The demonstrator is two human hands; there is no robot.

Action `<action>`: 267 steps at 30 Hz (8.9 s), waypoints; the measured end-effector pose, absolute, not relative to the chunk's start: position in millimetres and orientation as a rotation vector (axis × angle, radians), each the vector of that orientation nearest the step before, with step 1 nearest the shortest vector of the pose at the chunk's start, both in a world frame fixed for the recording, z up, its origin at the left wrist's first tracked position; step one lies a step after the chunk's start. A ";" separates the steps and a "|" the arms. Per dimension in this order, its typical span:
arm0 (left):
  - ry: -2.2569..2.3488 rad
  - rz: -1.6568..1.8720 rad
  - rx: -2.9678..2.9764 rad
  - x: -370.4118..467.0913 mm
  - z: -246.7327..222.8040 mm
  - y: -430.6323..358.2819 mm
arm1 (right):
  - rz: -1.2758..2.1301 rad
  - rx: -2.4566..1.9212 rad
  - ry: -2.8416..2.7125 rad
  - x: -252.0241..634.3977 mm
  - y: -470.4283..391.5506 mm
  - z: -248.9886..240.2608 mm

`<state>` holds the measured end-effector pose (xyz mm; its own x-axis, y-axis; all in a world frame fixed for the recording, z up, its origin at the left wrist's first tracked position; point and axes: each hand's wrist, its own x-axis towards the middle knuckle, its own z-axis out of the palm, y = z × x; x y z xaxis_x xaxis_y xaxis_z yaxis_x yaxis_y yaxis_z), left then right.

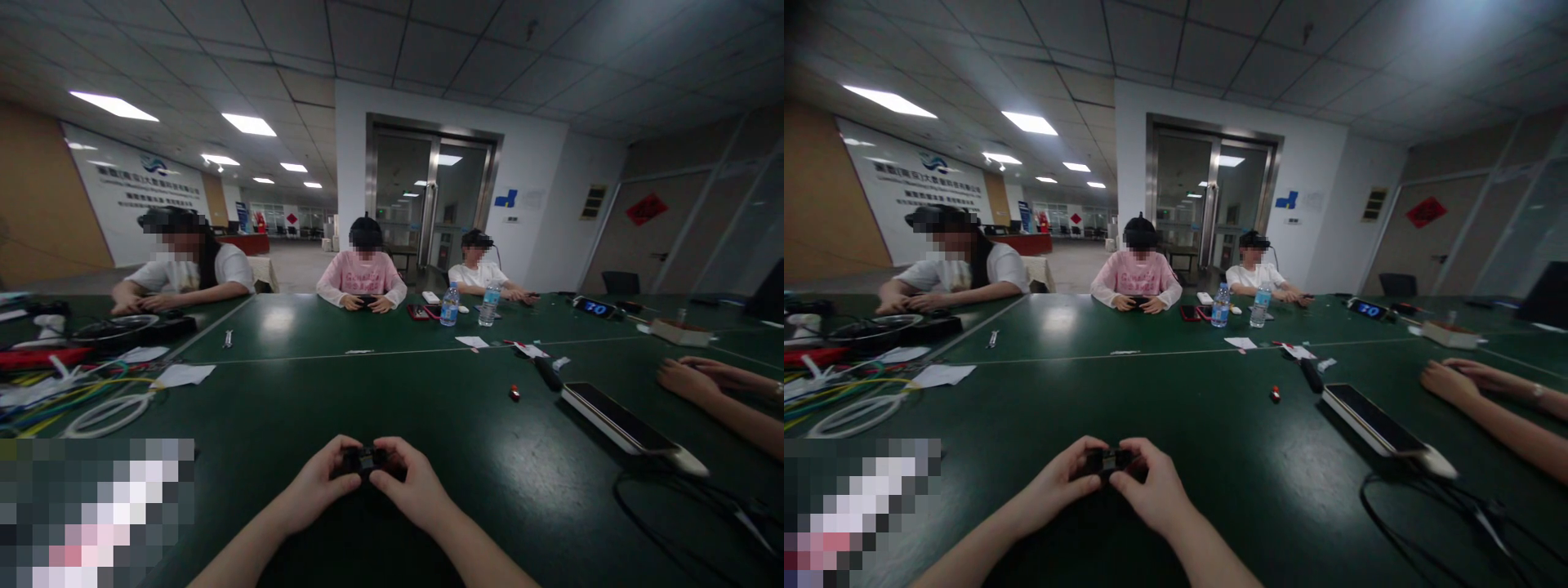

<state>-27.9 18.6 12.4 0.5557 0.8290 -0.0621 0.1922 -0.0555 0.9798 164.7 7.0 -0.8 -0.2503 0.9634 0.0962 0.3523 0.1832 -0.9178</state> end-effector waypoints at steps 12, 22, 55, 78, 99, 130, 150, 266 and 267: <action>0.889 0.650 1.578 -27.9 17.8 16.1 | 1.084 -1.232 -1.735 164.9 3.9 5.5; 0.859 0.653 1.545 -29.5 16.0 17.0 | 1.111 -1.244 -1.727 166.3 1.3 10.6; 1.174 0.596 2.006 -30.2 14.4 19.9 | 0.955 -1.351 -1.849 164.2 3.9 -0.4; 1.138 0.538 2.165 -39.4 9.2 22.9 | 0.811 -1.380 -2.088 161.1 -0.5 11.0; 1.151 0.520 2.222 -37.8 9.9 23.1 | 0.805 -1.345 -2.089 162.3 -1.1 12.6; 1.137 0.544 2.191 -37.8 12.9 20.9 | 0.783 -1.352 -2.072 160.1 1.7 8.4; 1.159 0.545 2.219 -36.4 15.8 20.5 | 0.780 -1.326 -2.049 158.9 4.0 5.0; 1.171 0.582 1.937 -37.3 15.2 17.9 | 0.958 -1.075 -1.845 164.5 8.8 -1.3; 1.161 0.587 1.940 -37.0 15.2 17.9 | 0.952 -1.072 -1.847 164.6 9.5 -2.5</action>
<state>-37.0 17.9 15.2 0.4751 0.8799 -0.0055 0.5174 -0.2743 0.8105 164.6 9.5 -2.5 -0.3386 0.9065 0.2521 0.3204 0.3630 -0.8749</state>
